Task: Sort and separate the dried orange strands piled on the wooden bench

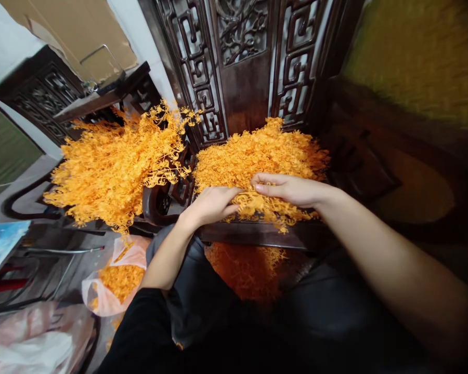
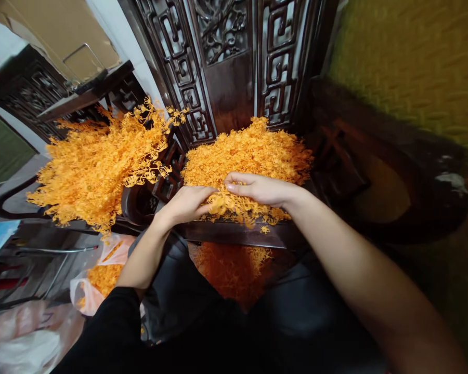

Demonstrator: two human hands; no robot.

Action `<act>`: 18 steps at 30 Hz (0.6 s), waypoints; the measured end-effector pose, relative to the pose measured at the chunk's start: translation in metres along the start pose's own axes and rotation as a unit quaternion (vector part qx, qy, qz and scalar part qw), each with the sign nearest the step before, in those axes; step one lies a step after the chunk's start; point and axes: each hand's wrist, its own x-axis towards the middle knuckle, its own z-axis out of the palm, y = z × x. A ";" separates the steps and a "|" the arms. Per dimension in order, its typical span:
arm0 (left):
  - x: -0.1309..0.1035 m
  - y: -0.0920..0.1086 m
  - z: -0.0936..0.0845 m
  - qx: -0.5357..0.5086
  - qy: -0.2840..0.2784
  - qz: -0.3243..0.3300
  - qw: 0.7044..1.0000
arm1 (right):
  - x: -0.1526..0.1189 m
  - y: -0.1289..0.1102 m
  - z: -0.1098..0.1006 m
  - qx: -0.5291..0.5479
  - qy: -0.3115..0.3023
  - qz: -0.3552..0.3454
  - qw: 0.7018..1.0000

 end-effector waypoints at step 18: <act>0.014 0.018 0.027 0.079 0.038 0.030 0.996 | 0.012 -0.022 0.027 -0.088 0.035 -0.093 0.991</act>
